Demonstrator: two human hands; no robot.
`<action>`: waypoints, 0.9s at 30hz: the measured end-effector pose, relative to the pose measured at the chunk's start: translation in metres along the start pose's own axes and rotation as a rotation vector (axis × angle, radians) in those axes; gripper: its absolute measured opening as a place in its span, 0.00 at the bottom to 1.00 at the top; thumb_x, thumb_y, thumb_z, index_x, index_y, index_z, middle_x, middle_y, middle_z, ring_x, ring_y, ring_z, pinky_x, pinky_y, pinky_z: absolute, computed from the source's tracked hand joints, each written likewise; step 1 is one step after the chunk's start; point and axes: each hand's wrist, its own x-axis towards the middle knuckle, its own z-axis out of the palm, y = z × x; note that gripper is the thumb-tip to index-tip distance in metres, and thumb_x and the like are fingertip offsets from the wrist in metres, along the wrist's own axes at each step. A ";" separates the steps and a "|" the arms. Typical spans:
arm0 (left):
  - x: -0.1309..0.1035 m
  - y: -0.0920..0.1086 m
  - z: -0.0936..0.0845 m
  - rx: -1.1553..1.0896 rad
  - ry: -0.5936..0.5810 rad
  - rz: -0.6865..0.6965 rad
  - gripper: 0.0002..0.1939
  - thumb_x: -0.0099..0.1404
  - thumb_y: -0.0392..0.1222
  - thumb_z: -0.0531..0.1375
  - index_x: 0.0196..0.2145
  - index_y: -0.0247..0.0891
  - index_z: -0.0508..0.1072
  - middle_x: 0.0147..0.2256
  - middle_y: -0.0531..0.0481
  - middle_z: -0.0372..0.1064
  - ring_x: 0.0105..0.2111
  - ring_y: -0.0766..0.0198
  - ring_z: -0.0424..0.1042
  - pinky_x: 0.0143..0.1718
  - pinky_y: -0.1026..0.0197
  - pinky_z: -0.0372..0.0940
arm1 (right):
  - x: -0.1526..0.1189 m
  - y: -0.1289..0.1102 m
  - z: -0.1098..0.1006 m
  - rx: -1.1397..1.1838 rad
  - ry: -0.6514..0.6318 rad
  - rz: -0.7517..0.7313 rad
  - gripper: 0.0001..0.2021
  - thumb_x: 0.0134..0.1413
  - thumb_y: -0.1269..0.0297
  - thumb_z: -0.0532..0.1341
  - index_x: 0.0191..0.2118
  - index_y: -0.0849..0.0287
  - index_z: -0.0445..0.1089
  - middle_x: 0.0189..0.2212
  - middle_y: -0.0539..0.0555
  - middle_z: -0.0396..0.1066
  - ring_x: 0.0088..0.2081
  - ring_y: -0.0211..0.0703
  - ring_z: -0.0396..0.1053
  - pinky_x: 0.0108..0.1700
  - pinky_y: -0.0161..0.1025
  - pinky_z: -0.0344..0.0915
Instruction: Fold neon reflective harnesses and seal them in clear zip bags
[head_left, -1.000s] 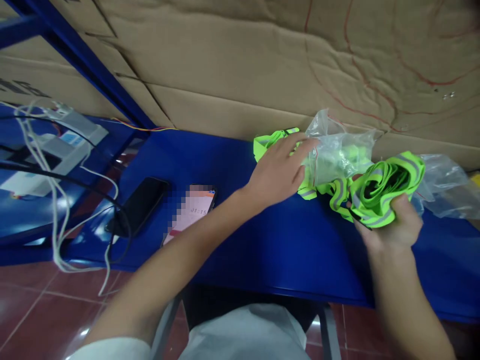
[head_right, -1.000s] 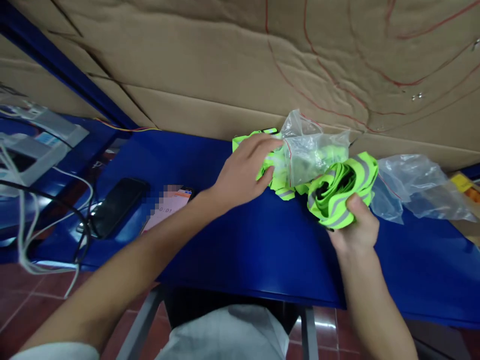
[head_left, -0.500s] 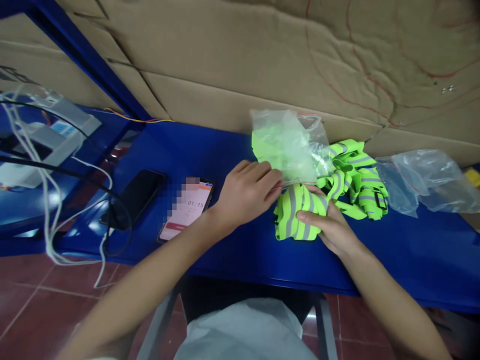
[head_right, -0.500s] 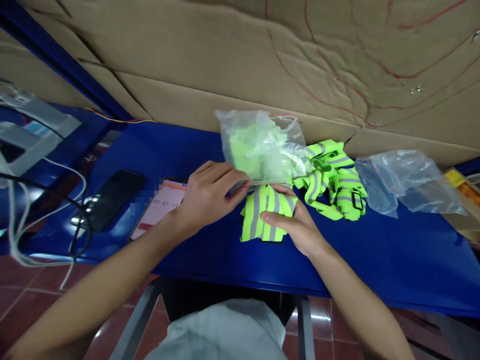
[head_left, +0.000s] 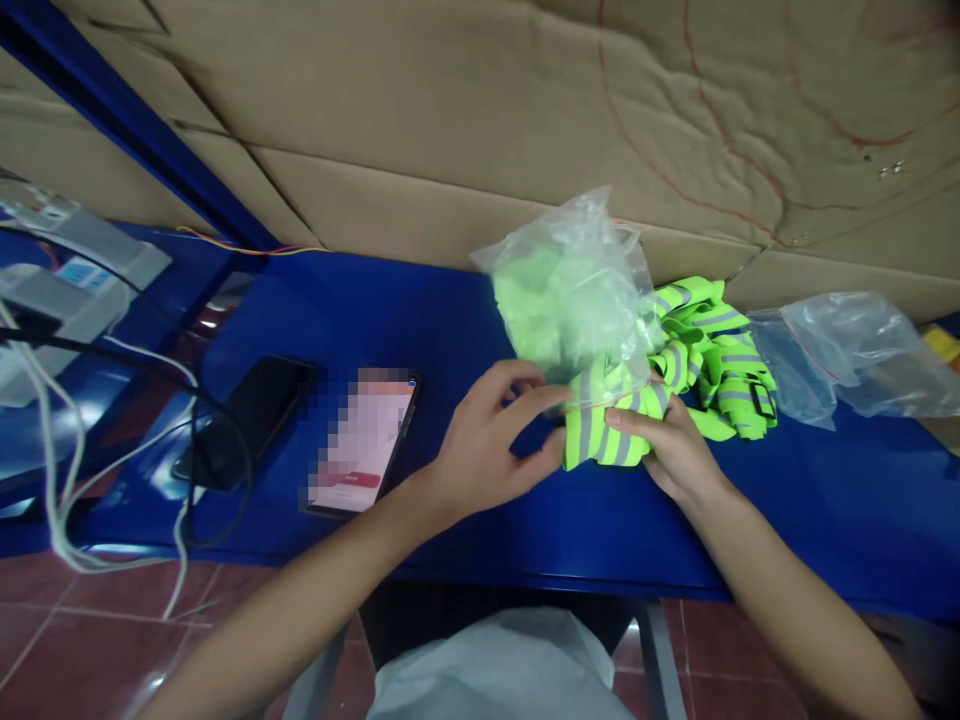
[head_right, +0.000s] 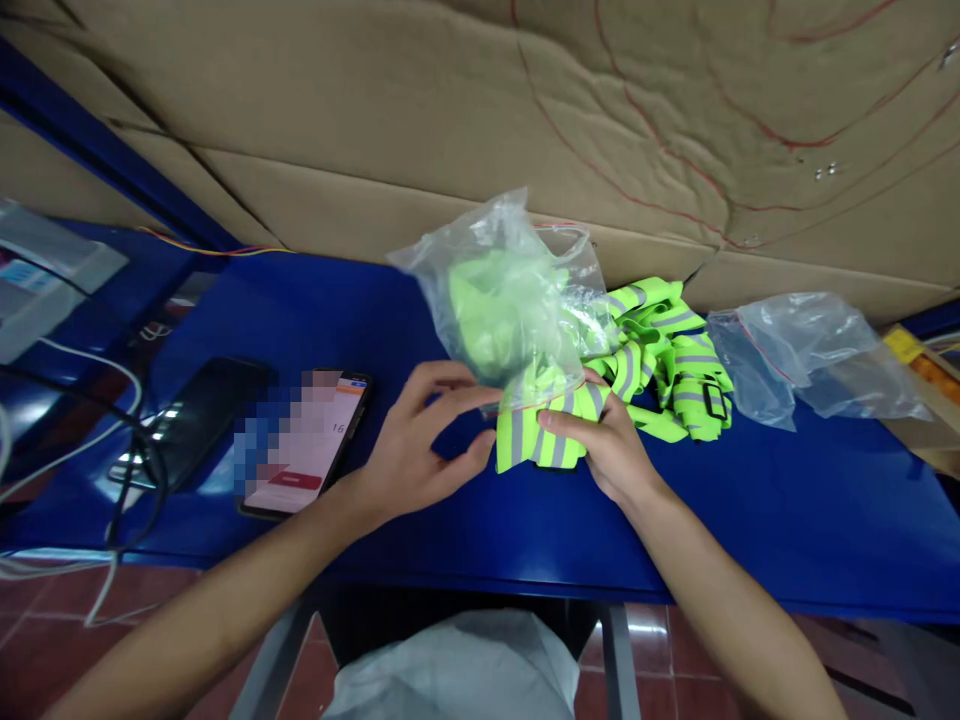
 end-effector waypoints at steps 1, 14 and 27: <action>0.000 0.003 0.002 -0.161 0.067 -0.112 0.19 0.67 0.41 0.67 0.54 0.44 0.70 0.49 0.44 0.67 0.46 0.58 0.71 0.43 0.56 0.72 | 0.000 -0.001 -0.001 0.008 0.001 -0.003 0.31 0.38 0.61 0.81 0.52 0.52 0.75 0.44 0.52 0.80 0.45 0.51 0.79 0.48 0.45 0.76; 0.002 0.019 0.014 -1.263 -0.073 -1.024 0.40 0.52 0.51 0.79 0.61 0.48 0.74 0.64 0.45 0.69 0.65 0.44 0.67 0.64 0.48 0.66 | -0.017 0.005 0.018 -0.134 -0.168 -0.032 0.32 0.42 0.62 0.80 0.55 0.48 0.72 0.48 0.49 0.77 0.50 0.47 0.76 0.51 0.42 0.74; -0.006 0.026 0.031 -1.124 0.035 -0.983 0.35 0.60 0.49 0.75 0.62 0.46 0.71 0.60 0.47 0.74 0.64 0.48 0.70 0.66 0.47 0.64 | -0.020 0.008 0.029 0.023 0.105 0.061 0.34 0.38 0.53 0.81 0.51 0.51 0.68 0.42 0.52 0.77 0.44 0.50 0.77 0.47 0.45 0.75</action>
